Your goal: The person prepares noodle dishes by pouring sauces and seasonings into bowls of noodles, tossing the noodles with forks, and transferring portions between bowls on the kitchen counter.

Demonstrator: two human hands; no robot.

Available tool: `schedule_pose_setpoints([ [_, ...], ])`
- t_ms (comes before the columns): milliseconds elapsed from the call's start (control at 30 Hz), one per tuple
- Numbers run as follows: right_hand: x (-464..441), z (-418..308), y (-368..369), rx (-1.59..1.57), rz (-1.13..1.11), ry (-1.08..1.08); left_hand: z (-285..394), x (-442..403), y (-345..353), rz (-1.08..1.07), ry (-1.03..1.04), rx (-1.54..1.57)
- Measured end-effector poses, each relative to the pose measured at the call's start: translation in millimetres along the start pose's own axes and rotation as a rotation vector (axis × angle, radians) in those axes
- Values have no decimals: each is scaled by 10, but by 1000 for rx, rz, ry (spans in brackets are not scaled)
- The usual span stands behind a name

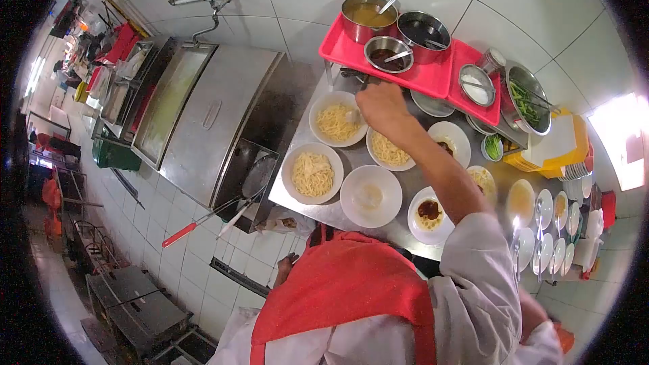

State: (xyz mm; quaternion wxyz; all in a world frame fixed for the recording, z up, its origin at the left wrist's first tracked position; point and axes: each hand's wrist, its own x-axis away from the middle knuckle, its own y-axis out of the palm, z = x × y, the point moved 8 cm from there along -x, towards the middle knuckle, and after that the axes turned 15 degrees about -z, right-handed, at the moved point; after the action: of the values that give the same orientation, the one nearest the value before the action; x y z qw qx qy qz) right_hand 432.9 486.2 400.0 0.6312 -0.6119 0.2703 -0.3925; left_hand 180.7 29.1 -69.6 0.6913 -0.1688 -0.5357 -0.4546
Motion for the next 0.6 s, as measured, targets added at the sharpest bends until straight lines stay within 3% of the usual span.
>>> schedule_pose_setpoints([
  [100, -100, 167, 689, -231, -72, -4, 111, 24, 54, -67, 62, -54],
  [167, -63, 452, 1118, -958, -89, -46, 76, 27, 72, -18, 71, 21],
  [233, -9, 556, 1167, -1122, -65, -2, -91, -11, -46, 6, 59, 73],
  [300, 146, 657, 928, -1243, -102, 112, -262, -140, -199, -96, 54, -303],
  [333, 191, 601, 565, -1061, 62, -25, -284, -122, -230, -120, 57, -393],
  [367, 221, 572, 453, -1066, 68, -10, -282, -83, -264, -118, 50, -414],
  [433, 198, 306, 274, 6, -98, 38, -264, -63, -325, -100, 44, -404],
  [600, 168, 88, -222, -13, -36, 89, -75, -60, -365, -47, 78, -363],
])
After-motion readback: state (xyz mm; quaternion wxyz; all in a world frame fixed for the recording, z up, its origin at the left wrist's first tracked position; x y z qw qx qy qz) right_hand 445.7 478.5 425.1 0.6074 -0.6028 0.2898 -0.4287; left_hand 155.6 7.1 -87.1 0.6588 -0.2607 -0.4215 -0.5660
